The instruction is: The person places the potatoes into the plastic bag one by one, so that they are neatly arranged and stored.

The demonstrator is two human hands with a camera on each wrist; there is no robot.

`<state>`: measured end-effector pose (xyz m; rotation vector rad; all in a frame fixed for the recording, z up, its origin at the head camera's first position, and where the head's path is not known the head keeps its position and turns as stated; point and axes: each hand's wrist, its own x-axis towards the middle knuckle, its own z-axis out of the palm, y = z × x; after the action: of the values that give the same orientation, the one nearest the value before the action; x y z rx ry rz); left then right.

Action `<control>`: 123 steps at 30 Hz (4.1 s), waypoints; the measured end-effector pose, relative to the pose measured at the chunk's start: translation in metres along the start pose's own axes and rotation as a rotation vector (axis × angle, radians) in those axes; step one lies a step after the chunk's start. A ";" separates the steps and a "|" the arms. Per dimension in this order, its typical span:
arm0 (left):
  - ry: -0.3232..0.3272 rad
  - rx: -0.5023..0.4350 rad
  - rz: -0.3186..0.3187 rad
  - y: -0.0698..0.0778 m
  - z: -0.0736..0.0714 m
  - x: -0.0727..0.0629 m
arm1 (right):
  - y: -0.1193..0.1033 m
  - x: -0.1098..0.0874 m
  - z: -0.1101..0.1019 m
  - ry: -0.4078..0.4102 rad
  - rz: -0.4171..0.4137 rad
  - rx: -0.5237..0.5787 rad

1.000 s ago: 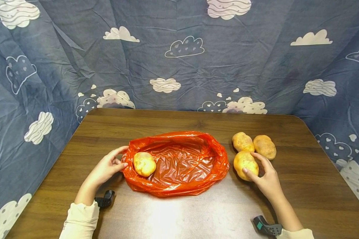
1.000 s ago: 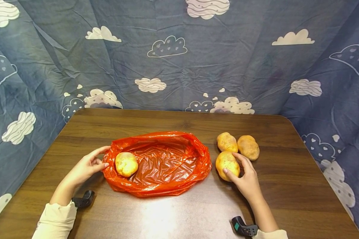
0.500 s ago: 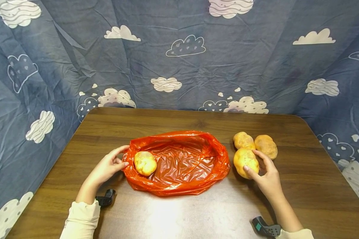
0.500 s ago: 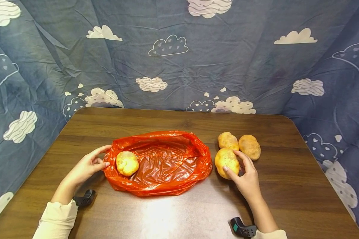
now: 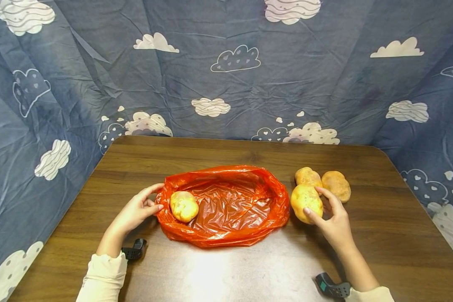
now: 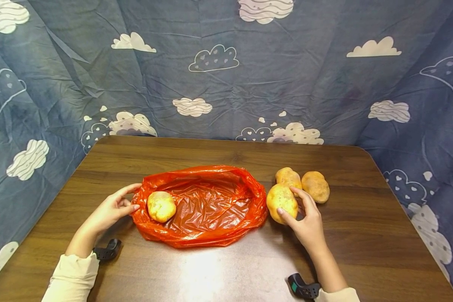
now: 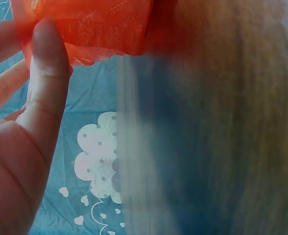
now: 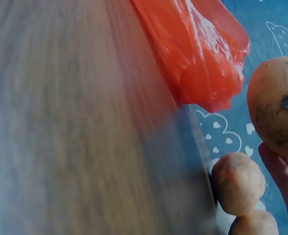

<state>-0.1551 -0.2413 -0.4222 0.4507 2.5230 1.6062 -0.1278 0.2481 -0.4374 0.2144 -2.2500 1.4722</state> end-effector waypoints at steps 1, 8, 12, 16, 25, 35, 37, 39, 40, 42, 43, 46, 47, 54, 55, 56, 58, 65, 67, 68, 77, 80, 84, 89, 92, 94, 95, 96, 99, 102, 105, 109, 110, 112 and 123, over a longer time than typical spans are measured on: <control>0.000 0.001 0.001 0.000 0.000 0.000 | -0.002 0.000 0.002 -0.001 0.002 0.020; -0.006 0.007 0.003 0.002 0.001 0.000 | -0.017 0.004 0.013 -0.027 -0.002 0.077; -0.004 0.010 -0.004 0.003 0.000 0.000 | -0.035 0.006 0.021 -0.063 -0.065 0.079; -0.005 0.005 -0.009 0.003 0.000 0.000 | -0.042 0.009 0.030 -0.100 -0.105 0.086; -0.002 0.003 -0.004 0.001 0.001 0.000 | -0.028 0.013 0.052 -0.166 -0.095 0.091; -0.001 0.012 -0.001 0.001 0.001 0.001 | -0.063 0.015 0.075 -0.222 -0.141 0.137; -0.003 0.013 -0.004 0.001 0.001 0.001 | -0.066 0.015 0.080 -0.231 -0.144 0.142; -0.004 0.012 -0.007 0.001 0.001 0.001 | -0.068 0.015 0.085 -0.238 -0.152 0.146; -0.005 0.012 -0.008 0.001 0.001 0.001 | -0.069 0.016 0.087 -0.243 -0.155 0.148; -0.005 0.011 -0.009 0.001 0.001 0.001 | -0.070 0.016 0.092 -0.259 -0.147 0.152; -0.006 0.011 -0.011 0.001 0.001 0.001 | -0.070 0.016 0.095 -0.266 -0.142 0.152; -0.006 0.012 -0.018 0.001 0.001 0.001 | -0.072 0.017 0.102 -0.289 -0.128 0.155; -0.005 0.013 -0.020 0.001 0.001 0.001 | -0.073 0.017 0.105 -0.294 -0.123 0.159; 0.000 0.022 -0.012 0.002 0.002 0.001 | -0.079 0.020 0.121 -0.334 -0.114 0.185; 0.000 0.021 -0.011 0.002 0.002 0.001 | -0.080 0.020 0.124 -0.340 -0.117 0.183; 0.000 0.021 -0.010 0.002 0.002 0.001 | -0.081 0.021 0.126 -0.348 -0.118 0.181; 0.001 0.023 -0.010 0.002 0.002 0.000 | -0.082 0.022 0.131 -0.366 -0.112 0.182; -0.006 0.021 -0.018 0.001 0.001 0.001 | -0.085 0.022 0.146 -0.405 -0.099 0.172; -0.006 0.021 -0.018 0.001 0.001 0.001 | -0.085 0.022 0.151 -0.418 -0.087 0.182; -0.006 0.020 -0.017 0.001 0.001 0.001 | -0.085 0.022 0.153 -0.427 -0.077 0.191; -0.003 0.032 -0.013 0.000 0.001 0.001 | -0.079 0.022 0.173 -0.499 0.025 0.280; -0.005 0.030 -0.011 0.000 0.001 0.001 | -0.078 0.021 0.177 -0.515 0.036 0.292; -0.008 0.021 -0.008 0.000 0.001 0.001 | -0.077 0.020 0.181 -0.543 0.050 0.302; -0.009 0.023 -0.011 0.000 0.001 0.001 | -0.077 0.018 0.184 -0.594 0.105 0.323; -0.006 0.028 -0.013 0.000 0.001 0.001 | -0.079 0.018 0.185 -0.610 0.120 0.320; -0.005 0.030 -0.012 -0.001 0.001 0.001 | -0.079 0.018 0.185 -0.617 0.107 0.303; -0.006 0.030 -0.014 -0.001 0.001 0.001 | -0.079 0.018 0.185 -0.622 0.099 0.293; -0.006 0.030 -0.016 -0.001 0.001 0.001 | -0.079 0.018 0.185 -0.625 0.090 0.282; -0.008 0.029 -0.020 0.000 0.001 0.001 | -0.080 0.018 0.185 -0.637 0.074 0.258; -0.009 0.028 -0.025 0.000 0.001 0.001 | -0.079 0.018 0.186 -0.640 0.070 0.249; -0.008 0.027 -0.024 0.000 0.001 0.000 | -0.079 0.018 0.186 -0.637 0.070 0.257; -0.008 0.028 -0.023 0.000 0.001 0.001 | -0.079 0.018 0.186 -0.626 0.053 0.272; -0.008 0.029 -0.023 -0.001 0.001 0.001 | -0.079 0.018 0.185 -0.624 0.047 0.276; -0.008 0.028 -0.024 -0.001 0.001 0.001 | -0.079 0.019 0.185 -0.620 0.031 0.285; -0.004 0.026 -0.016 0.000 0.001 0.001 | -0.084 0.024 0.177 -0.582 -0.062 0.345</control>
<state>-0.1556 -0.2400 -0.4229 0.4346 2.5415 1.5668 -0.1677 0.0561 -0.4168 0.9147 -2.3491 1.9458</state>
